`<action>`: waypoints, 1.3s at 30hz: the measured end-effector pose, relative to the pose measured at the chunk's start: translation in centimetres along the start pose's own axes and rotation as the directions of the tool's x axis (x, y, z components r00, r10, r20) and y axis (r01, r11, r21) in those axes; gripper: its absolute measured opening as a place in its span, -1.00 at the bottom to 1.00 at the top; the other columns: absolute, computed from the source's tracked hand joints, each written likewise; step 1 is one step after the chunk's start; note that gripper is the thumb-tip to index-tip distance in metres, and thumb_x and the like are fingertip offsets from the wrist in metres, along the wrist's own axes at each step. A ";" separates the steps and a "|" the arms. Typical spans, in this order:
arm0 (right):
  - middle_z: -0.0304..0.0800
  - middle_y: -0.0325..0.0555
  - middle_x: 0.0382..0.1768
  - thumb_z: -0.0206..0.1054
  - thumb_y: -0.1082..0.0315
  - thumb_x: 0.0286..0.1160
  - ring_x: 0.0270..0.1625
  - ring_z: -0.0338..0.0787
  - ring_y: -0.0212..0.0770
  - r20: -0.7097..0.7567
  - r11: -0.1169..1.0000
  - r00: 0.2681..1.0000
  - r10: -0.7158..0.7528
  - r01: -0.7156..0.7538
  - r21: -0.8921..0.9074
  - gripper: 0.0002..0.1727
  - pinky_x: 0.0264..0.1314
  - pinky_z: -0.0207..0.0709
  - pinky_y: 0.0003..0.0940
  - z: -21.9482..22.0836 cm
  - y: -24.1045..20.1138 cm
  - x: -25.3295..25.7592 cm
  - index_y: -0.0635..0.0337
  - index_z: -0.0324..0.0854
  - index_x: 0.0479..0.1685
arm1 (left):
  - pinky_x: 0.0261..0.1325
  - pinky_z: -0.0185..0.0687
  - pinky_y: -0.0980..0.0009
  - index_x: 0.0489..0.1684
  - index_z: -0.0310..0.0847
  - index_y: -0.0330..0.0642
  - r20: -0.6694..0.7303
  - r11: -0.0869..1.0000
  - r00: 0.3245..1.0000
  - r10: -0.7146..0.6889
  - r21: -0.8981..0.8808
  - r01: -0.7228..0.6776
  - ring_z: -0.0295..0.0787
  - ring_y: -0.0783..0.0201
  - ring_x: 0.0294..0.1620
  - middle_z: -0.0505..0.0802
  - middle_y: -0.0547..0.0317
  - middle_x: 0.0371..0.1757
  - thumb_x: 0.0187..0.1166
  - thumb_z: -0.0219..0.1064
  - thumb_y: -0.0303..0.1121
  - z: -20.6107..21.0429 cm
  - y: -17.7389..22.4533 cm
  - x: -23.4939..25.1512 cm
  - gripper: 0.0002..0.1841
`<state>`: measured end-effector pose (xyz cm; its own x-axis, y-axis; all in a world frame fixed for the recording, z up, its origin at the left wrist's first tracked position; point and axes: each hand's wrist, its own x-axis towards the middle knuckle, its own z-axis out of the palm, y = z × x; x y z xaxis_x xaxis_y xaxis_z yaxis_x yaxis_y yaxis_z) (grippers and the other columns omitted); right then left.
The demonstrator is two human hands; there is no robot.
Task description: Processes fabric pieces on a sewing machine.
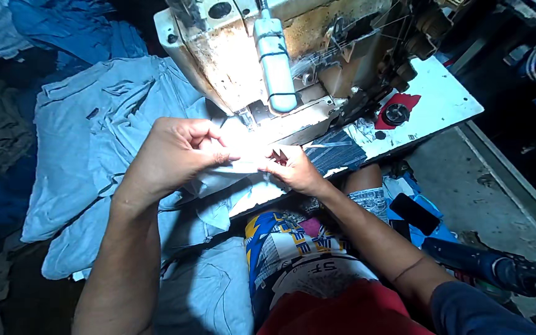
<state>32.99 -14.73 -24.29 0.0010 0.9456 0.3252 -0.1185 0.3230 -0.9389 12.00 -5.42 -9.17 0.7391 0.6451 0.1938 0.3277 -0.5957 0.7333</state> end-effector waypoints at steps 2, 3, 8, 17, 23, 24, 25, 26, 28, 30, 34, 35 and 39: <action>0.65 -0.10 -0.52 0.44 0.49 0.53 -0.65 0.49 -0.37 -0.004 1.000 1.000 -0.002 0.002 -0.006 -0.91 -0.67 0.35 -0.54 0.0 0.1 0.1 0.24 0.64 -0.14 | -0.66 0.34 0.62 -0.36 0.80 -0.02 -0.011 1.000 1.000 -0.013 0.002 0.013 0.47 0.56 -0.73 0.70 0.42 -0.69 0.25 0.67 -0.36 0.7 -0.1 0.0 -0.85; 0.65 -0.11 -0.52 0.44 0.48 0.54 -0.65 0.47 -0.37 -0.008 1.000 1.000 0.001 -0.001 -0.010 -0.92 -0.68 0.34 -0.54 0.0 0.2 0.2 0.24 0.64 -0.14 | -0.65 0.35 0.60 -0.36 0.80 -0.01 -0.012 1.000 1.000 -0.020 0.012 0.020 0.48 0.55 -0.71 0.71 0.41 -0.67 0.25 0.68 -0.35 1.1 -0.2 0.0 -0.84; 0.63 -0.08 -0.53 0.43 0.45 0.56 -0.67 0.48 -0.33 -0.030 1.000 1.000 0.003 -0.004 -0.028 -0.93 -0.70 0.36 -0.50 0.0 0.6 0.3 0.24 0.66 -0.14 | -0.69 0.27 0.55 -0.46 0.77 -0.02 -0.056 0.995 0.998 -0.016 0.096 0.021 0.42 0.49 -0.74 0.67 0.38 -0.69 0.31 0.63 -0.40 2.7 -0.8 -0.7 -0.87; 0.69 -0.06 -0.47 0.40 0.47 0.59 -0.67 0.50 -0.34 -0.037 1.000 0.999 -0.013 0.013 0.002 -0.91 -0.70 0.40 -0.50 0.1 0.9 0.4 0.25 0.70 -0.05 | -0.75 0.20 0.50 -0.54 0.69 -0.03 -0.127 0.992 0.992 0.005 0.123 0.010 0.33 0.44 -0.81 0.59 0.34 -0.75 0.38 0.59 -0.37 5.2 -3.3 -1.6 -0.82; 0.89 -0.15 0.10 0.40 0.50 0.55 -0.42 0.72 -0.40 -0.048 0.997 0.998 0.030 -0.033 -0.074 -0.61 -0.40 0.66 -0.47 -2.2 0.2 -2.4 0.11 0.74 0.35 | -0.46 0.60 0.35 -0.24 0.76 -0.08 -0.260 0.961 0.964 -0.053 0.248 0.120 0.62 0.38 -0.56 0.78 0.24 -0.45 0.58 0.45 -0.29 5.1 -4.5 -1.8 -0.91; 0.90 -0.15 0.06 0.40 0.48 0.55 -0.47 0.67 -0.41 -0.060 0.996 0.997 0.056 -0.060 -0.067 -0.61 -0.47 0.61 -0.49 -2.9 0.0 -3.2 0.09 0.75 0.35 | -0.36 0.66 0.32 -0.13 0.75 -0.10 -0.316 0.961 0.946 -0.069 0.233 0.148 0.68 0.35 -0.47 0.82 0.18 -0.31 0.64 0.40 -0.31 4.9 -4.5 -1.9 -0.90; 0.90 -0.14 -0.03 0.41 0.46 0.56 -0.55 0.61 -0.41 -0.076 0.995 0.994 0.073 -0.078 -0.064 -0.61 -0.55 0.54 -0.50 -3.7 -0.1 -3.9 0.07 0.75 0.36 | -0.26 0.73 0.31 -0.02 0.76 -0.09 -0.380 0.961 0.922 -0.080 0.216 0.172 0.74 0.34 -0.37 0.84 0.16 -0.18 0.68 0.36 -0.28 4.6 -4.6 -1.6 -0.86; 0.88 -0.12 -0.14 0.41 0.44 0.56 -0.61 0.55 -0.41 -0.091 0.995 0.993 0.078 -0.084 -0.062 -0.61 -0.62 0.48 -0.50 -4.4 -0.2 -4.6 0.06 0.76 0.36 | -0.16 0.76 0.33 0.06 0.77 -0.05 -0.445 0.958 0.890 -0.097 0.201 0.205 0.78 0.36 -0.26 0.84 0.17 -0.08 0.72 0.32 -0.21 4.2 -4.7 -1.0 -0.81; 0.87 -0.09 -0.17 0.42 0.41 0.58 -0.64 0.52 -0.40 -0.112 0.994 0.991 0.075 -0.083 -0.069 -0.63 -0.67 0.46 -0.50 -5.8 -0.9 -5.7 0.08 0.75 0.35 | 0.06 0.79 0.37 0.15 0.77 -0.01 -0.538 0.948 0.834 -0.123 0.186 0.260 0.82 0.39 -0.01 0.82 0.17 0.12 0.73 0.27 -0.09 3.6 -4.9 0.6 -0.71; 0.90 -0.10 -0.01 0.41 0.39 0.60 -0.62 0.56 -0.41 -0.130 0.993 0.990 0.056 -0.069 -0.100 -0.65 -0.65 0.49 -0.50 -6.8 -2.2 -6.3 0.10 0.75 0.34 | 0.19 0.76 0.32 0.30 0.69 -0.02 -0.536 0.935 0.830 -0.152 0.193 0.296 0.79 0.33 0.17 0.76 0.08 0.32 0.71 0.26 -0.10 3.3 -5.1 1.7 -0.65; 0.90 -0.05 0.03 0.37 0.36 0.63 -0.60 0.58 -0.43 -0.156 0.985 0.985 -0.078 0.052 -0.163 -0.66 -0.64 0.49 -0.52 -8.9 -5.2 -6.8 0.17 0.72 0.34 | 0.48 0.59 -0.10 0.42 0.61 -0.16 -0.381 0.901 0.902 -0.205 0.286 0.325 0.69 -0.01 0.41 0.73 -0.13 0.38 0.49 0.52 -0.13 3.7 -5.2 3.3 -0.45; 0.89 -0.04 0.02 0.37 0.34 0.63 -0.60 0.57 -0.42 -0.165 0.978 0.979 -0.117 0.085 -0.190 -0.66 -0.63 0.49 -0.51 -9.6 -6.1 -6.8 0.18 0.72 0.34 | 0.45 0.56 -0.20 0.38 0.62 -0.18 -0.367 0.870 0.907 -0.209 0.353 0.344 0.69 -0.08 0.40 0.75 -0.15 0.34 0.42 0.55 -0.11 4.1 -5.2 3.6 -0.43; 0.89 -0.03 0.00 0.38 0.31 0.63 -0.63 0.54 -0.43 -0.224 0.934 0.936 -0.271 0.200 -0.295 -0.64 -0.70 0.43 -0.52 -12.7 -9.4 -6.7 0.22 0.69 0.34 | 0.37 0.53 -0.32 0.38 0.61 -0.20 -0.385 0.761 0.892 -0.237 0.497 0.417 0.59 -0.23 0.48 0.72 -0.20 0.37 0.48 0.38 -0.07 5.5 -5.9 4.5 -0.45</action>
<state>46.69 -23.63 -19.05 0.2558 0.8062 0.5335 0.1824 0.5017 -0.8456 16.60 -1.66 -16.17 0.3548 0.9010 0.2496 0.8501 -0.4220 0.3150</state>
